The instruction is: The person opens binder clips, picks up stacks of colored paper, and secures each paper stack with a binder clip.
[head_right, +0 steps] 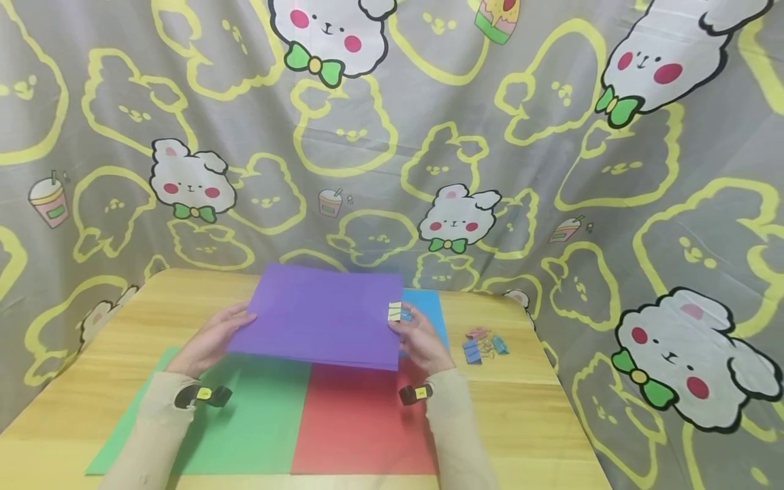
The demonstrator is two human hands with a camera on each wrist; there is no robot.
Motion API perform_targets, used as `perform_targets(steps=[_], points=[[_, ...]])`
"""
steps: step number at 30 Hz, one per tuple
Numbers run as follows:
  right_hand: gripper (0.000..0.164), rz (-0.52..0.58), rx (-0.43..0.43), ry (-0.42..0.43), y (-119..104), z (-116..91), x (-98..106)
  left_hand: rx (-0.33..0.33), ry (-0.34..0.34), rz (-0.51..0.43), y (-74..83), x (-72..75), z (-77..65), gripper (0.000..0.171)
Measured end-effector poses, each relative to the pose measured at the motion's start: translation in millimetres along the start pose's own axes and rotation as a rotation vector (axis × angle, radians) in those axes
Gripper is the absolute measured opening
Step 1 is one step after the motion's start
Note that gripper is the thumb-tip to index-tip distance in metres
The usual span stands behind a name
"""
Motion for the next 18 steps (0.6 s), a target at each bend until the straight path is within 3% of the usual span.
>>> perform_targets(steps=[8, 18], points=[[0.068, -0.057, -0.013, 0.021, -6.7, 7.3, -11.9, 0.036, 0.027, -0.001, 3.7, 12.8, 4.9, 0.032], [0.071, -0.126, -0.070, 0.030, -14.9, 23.8, -36.2, 0.024, 0.043, -0.002, 20.4, 36.8, 12.3, 0.019]])
Point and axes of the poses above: each hand's wrist, its own z-axis towards the middle knuckle, its own x-axis out of the back of the hand, y = z × x, the point moved 7 cm from there along z, towards the middle knuckle, and after that the axes turned 15 degrees about y, right-handed, at the moved point
